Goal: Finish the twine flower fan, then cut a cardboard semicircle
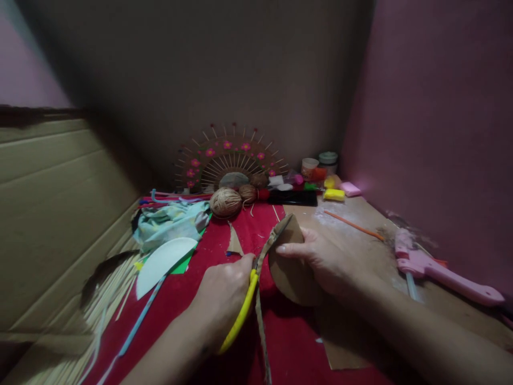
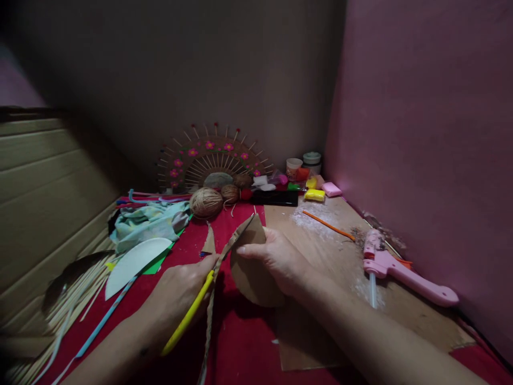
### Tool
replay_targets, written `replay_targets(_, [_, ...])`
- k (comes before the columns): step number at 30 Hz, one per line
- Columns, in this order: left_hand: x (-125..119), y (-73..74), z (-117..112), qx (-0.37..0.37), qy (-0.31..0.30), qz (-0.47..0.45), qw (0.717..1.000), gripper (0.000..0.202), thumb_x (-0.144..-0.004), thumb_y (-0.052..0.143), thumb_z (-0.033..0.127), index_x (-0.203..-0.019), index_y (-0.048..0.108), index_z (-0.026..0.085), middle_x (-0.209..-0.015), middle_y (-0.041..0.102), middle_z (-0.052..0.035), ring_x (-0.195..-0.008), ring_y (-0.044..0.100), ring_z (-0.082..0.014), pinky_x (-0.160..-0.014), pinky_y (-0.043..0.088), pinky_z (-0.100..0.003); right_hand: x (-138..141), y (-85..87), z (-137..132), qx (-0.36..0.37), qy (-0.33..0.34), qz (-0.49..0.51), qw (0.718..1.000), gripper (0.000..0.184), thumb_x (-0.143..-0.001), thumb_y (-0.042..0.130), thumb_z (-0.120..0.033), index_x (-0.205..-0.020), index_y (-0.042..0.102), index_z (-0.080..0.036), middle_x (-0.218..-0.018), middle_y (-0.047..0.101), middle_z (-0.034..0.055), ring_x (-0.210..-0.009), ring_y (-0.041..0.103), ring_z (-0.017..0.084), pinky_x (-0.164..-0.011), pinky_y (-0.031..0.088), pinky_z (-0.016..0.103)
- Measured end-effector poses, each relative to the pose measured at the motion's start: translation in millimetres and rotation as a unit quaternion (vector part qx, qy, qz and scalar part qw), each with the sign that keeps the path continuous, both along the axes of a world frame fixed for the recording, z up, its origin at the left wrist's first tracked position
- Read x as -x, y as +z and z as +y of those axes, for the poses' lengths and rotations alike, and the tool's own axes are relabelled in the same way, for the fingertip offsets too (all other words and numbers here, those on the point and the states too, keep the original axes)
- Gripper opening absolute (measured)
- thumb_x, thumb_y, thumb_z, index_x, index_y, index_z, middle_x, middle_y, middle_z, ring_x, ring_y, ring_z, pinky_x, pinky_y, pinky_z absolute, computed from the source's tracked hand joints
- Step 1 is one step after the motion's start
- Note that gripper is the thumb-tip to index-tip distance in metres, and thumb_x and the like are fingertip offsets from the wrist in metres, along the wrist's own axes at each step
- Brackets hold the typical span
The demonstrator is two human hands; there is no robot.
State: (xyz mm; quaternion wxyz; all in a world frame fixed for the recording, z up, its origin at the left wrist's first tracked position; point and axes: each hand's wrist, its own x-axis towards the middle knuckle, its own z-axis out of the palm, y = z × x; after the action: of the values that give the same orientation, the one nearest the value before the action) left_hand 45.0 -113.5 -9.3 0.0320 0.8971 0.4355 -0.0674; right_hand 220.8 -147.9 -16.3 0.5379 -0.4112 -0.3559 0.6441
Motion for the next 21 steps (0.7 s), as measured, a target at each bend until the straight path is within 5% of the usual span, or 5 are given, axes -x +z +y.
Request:
replay_targets(7, [6.0, -2.1, 1.3, -0.014, -0.016, -0.023, 1.0, 0.017, -0.084, 0.035, 0.022, -0.092, 0.05, 0.018, -0.072, 0.066, -0.0059, -0.064, 0.063, -0.022, -0.051, 0.03, -0.026, 1.0, 15.0, -6.9, 0.013, 0.006, -0.035, 0.999, 0.017, -0.063, 0.059, -0.011, -0.08, 0.06, -0.016, -0.068, 0.066, 0.0016, -0.059, 0.059, 0.014, -0.059, 0.044, 0.027])
replay_targets(21, [9.0, -12.8, 8.4, 0.014, 0.003, -0.019, 1.0, 0.015, -0.082, 0.036, 0.018, -0.091, 0.048, 0.019, -0.076, 0.066, -0.0058, -0.072, 0.064, -0.0231, -0.057, 0.035, -0.027, -10.9, 11.5, 1.4, 0.009, 0.029, -0.06, 0.998, 0.011, -0.071, 0.06, -0.027, -0.077, 0.061, -0.019, -0.067, 0.063, 0.0002, -0.059, 0.056, 0.013, -0.058, 0.04, 0.025])
